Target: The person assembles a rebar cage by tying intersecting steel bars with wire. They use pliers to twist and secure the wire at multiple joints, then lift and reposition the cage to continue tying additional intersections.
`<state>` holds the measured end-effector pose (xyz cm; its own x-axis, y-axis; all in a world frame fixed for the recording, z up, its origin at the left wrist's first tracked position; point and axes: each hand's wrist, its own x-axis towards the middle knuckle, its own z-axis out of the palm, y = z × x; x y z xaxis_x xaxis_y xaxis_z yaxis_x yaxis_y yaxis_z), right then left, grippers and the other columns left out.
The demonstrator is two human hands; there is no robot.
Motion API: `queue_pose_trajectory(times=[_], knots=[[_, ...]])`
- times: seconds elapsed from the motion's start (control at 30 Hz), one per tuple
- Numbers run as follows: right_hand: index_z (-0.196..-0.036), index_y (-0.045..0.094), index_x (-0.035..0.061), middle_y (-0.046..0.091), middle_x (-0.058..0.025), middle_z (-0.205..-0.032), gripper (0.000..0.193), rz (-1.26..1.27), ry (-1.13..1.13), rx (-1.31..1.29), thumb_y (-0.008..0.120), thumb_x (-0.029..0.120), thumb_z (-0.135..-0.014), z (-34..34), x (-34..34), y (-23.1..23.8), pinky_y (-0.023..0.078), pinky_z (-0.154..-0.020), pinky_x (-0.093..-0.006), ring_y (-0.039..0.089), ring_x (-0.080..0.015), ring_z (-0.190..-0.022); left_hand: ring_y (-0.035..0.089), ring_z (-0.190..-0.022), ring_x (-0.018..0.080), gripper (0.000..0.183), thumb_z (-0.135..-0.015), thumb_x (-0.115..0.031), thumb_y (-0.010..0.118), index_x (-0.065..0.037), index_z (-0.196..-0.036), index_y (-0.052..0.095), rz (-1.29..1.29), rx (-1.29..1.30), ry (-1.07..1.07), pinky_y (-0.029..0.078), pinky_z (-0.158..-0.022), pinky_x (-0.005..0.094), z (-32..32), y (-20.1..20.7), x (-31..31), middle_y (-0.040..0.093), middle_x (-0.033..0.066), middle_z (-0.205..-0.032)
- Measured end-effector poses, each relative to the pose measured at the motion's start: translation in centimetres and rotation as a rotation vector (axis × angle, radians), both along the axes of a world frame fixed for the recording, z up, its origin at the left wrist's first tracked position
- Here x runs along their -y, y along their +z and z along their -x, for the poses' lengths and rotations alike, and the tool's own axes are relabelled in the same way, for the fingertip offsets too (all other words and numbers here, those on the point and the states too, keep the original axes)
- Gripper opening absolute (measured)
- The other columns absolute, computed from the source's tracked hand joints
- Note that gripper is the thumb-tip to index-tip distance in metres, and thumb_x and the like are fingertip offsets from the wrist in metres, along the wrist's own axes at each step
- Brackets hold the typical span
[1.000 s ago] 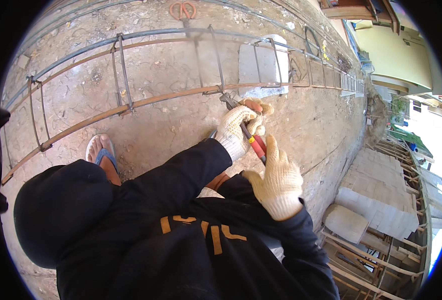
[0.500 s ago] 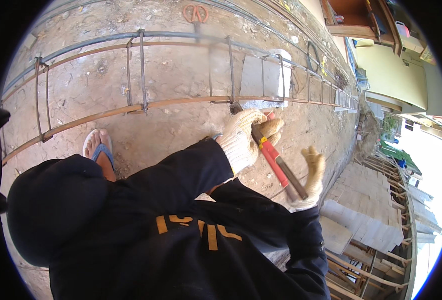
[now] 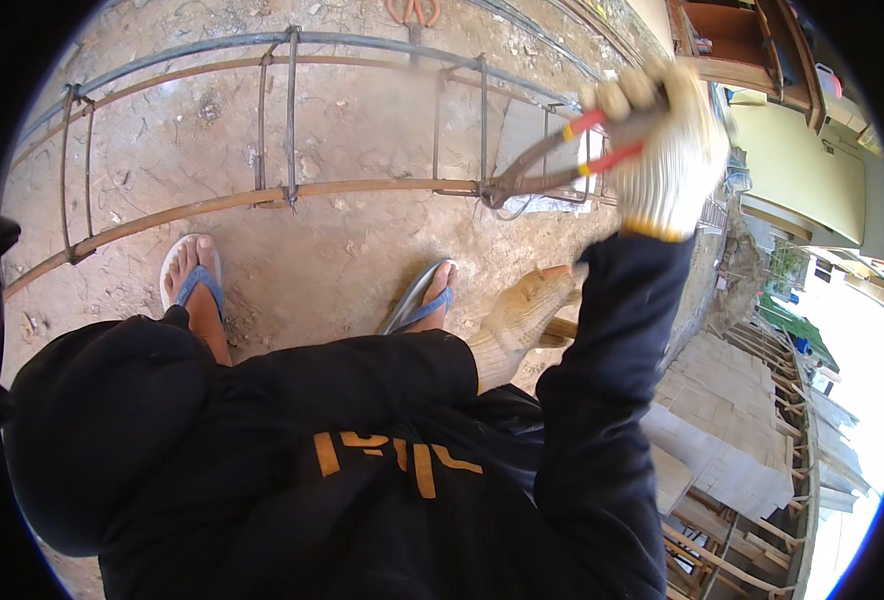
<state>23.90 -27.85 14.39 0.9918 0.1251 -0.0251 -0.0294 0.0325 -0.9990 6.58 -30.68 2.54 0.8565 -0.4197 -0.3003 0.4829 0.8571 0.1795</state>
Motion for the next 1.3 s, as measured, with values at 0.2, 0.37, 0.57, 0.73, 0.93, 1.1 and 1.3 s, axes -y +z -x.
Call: queue_pose_trajectory(times=[0.2,0.37,0.57,0.73,0.93,1.1,1.3], knots=[[-0.084,0.047,0.0083,0.046,-0.0057,-0.061,0.012,0.356,-0.078,-0.171,0.05,0.016,-0.093,-6.5,-3.6,-2.3,0.044,-0.05,-0.0424,0.045,-0.0218,-0.048,0.052,-0.125,0.0206,0.072,-0.094,-0.036,0.065,-0.012,-0.152,0.028,-0.002,0.09,0.056,0.04,-0.104,0.0377,-2.5,-3.8,0.9,0.049,0.0112,-0.142],[-0.082,0.043,0.0092,0.044,-0.0048,-0.06,0.014,0.331,-0.193,-0.32,0.045,0.015,-0.094,-7.7,-3.1,-3.2,0.04,-0.045,-0.0362,0.043,-0.0197,-0.047,0.049,-0.127,0.0201,0.067,-0.093,-0.043,0.066,-0.017,-0.147,0.037,0.343,0.105,0.117,0.037,-0.106,0.0384,-5.7,-4.3,-0.3,0.05,0.0042,-0.14],[-0.093,0.06,-0.0017,0.061,-0.0119,-0.08,0.015,1.528,0.22,-0.066,0.062,0.009,-0.083,-8.3,5.9,-2.0,0.05,-0.063,-0.0334,0.058,-0.0199,-0.066,0.057,-0.106,0.0196,0.041,-0.095,-0.034,0.065,-0.017,-0.128,0.05,0.699,0.089,0.265,0.043,-0.099,0.0367,-10.1,-2.5,-1.0,0.058,0.0049,-0.116],[-0.103,0.06,-0.0092,0.064,-0.023,-0.103,0.029,0.826,-0.538,-0.288,0.058,0.015,-0.087,1.5,15.2,-2.9,0.057,-0.08,-0.0423,0.065,-0.0306,-0.092,0.061,-0.081,0.0178,0.023,-0.092,-0.014,0.069,-0.009,-0.113,0.059,0.707,-0.283,0.252,0.052,-0.071,0.0321,-8.3,1.6,-0.9,0.062,0.0064,-0.096],[-0.126,0.044,-0.0065,0.058,-0.0198,-0.114,0.066,1.185,-0.578,-0.221,0.077,0.025,-0.077,20.4,14.1,-6.8,0.049,-0.092,-0.0394,0.058,-0.027,-0.104,0.041,-0.048,0.0082,0.026,-0.09,-0.025,0.071,-0.012,-0.074,0.054,0.292,-0.406,0.128,0.033,-0.045,0.0266,-4.7,0.8,-1.1,0.047,-0.0025,-0.061],[-0.14,0.035,-0.0075,0.052,-0.0232,-0.126,0.089,1.315,-0.91,0.361,0.082,0.032,-0.075,27.2,8.9,-6.3,0.044,-0.098,-0.0444,0.051,-0.0346,-0.118,0.042,-0.049,0.007,0.022,-0.08,-0.024,0.079,-0.011,-0.08,0.062,0.082,-0.371,0.076,0.034,-0.047,0.0257,-3.0,-0.9,-2.1,0.05,-0.0032,-0.063],[-0.14,0.041,-0.0033,0.058,-0.0223,-0.128,0.073,1.892,-0.363,0.353,0.073,0.009,-0.076,25.7,4.1,-10.2,0.047,-0.092,-0.041,0.058,-0.0362,-0.113,0.05,-0.048,0.015,0.039,-0.076,-0.038,0.081,-0.004,-0.08,0.062,-0.095,-0.321,-0.036,0.042,-0.046,0.0329,-2.2,-0.9,-3.0,0.057,0.0035,-0.062]])
